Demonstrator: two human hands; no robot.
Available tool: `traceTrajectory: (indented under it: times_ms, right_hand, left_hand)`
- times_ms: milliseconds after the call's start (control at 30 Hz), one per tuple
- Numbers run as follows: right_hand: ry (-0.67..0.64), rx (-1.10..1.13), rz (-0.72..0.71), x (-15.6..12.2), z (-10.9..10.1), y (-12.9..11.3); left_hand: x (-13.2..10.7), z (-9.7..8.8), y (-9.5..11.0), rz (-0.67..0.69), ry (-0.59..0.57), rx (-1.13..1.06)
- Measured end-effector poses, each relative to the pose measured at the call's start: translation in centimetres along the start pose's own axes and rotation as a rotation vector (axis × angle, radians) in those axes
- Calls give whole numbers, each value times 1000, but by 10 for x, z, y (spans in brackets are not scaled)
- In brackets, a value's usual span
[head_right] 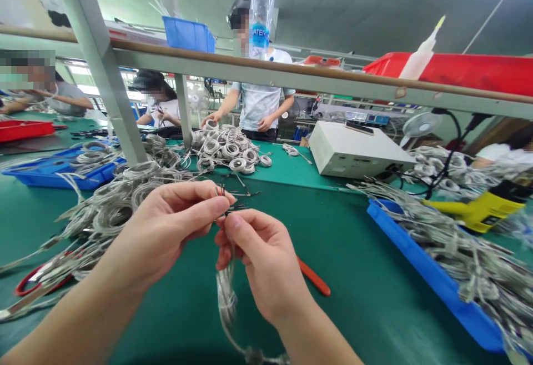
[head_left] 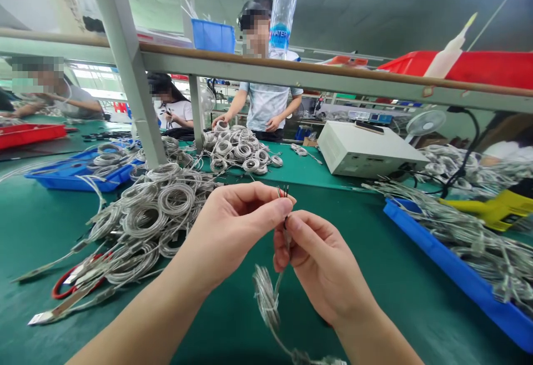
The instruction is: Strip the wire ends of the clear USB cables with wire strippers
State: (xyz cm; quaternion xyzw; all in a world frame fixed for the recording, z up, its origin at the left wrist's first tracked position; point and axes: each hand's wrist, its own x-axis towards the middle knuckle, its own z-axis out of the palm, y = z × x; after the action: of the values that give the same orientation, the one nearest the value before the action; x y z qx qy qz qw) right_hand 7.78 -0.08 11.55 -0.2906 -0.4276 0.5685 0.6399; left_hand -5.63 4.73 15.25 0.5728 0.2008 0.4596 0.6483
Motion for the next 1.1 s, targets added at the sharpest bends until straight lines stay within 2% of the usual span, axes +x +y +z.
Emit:
traceTrajectory:
  times_ms: [167, 333, 567, 967, 1100]
  right_hand:
    - [49, 56, 55, -1, 0, 1]
    - [95, 2, 90, -1, -3, 1]
    - [196, -162, -14, -2, -5, 3]
    - [66, -125, 105, -3, -8, -5]
    - [78, -99, 118, -1, -8, -5]
  left_hand:
    - [0, -3, -4, -6, 22, 35]
    - [3, -5, -4, 9, 6, 81]
    - [8, -8, -7, -48, -16, 129]
    - [10, -14, -8, -113, -165, 139]
    - [9, -13, -9, -77, -176, 116]
